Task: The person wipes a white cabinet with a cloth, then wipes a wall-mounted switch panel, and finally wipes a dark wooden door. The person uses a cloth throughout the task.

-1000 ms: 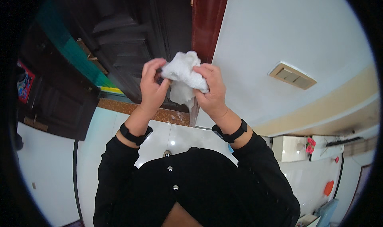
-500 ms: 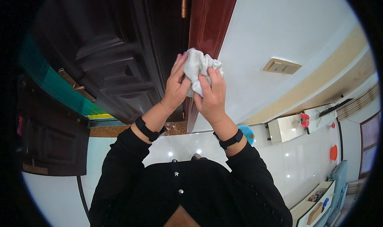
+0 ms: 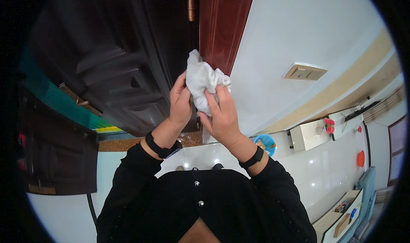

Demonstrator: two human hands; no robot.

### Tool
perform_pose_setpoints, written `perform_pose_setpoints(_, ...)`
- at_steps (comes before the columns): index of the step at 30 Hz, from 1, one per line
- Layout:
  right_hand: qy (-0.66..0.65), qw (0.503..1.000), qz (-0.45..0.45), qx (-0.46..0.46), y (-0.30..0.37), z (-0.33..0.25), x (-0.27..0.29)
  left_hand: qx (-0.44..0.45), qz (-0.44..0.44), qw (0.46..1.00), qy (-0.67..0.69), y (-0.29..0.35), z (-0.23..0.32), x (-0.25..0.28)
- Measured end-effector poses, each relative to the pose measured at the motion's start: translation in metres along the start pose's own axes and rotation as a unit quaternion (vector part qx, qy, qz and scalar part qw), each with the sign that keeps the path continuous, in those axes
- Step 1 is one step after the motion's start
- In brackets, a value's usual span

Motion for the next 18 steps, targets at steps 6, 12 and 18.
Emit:
perform_pose_setpoints(6, 0.07, 0.995, 0.058, -0.036, -0.008, 0.001, -0.021, -0.129, -0.138, 0.964, -0.188, -0.017, 0.008, -0.005)
perform_pose_setpoints(12, 0.141, 0.979, 0.138, -0.052, -0.025, -0.007, -0.032, -0.212, -0.166, 0.934, -0.233, -0.04, 0.007, -0.006)
perform_pose_setpoints(18, 0.211, 0.962, 0.17, -0.042, -0.043, -0.009, -0.027, -0.282, -0.141, 0.92, -0.231, -0.064, 0.012, -0.014)
Point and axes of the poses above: each hand's wrist, its own y-axis away from the middle knuckle, its own x-axis out of the back of the hand, z = x × y, the point moved 4 cm from there along -y, towards the middle knuckle, and after that the axes turned 11 degrees about -y, right-handed, at the moved point
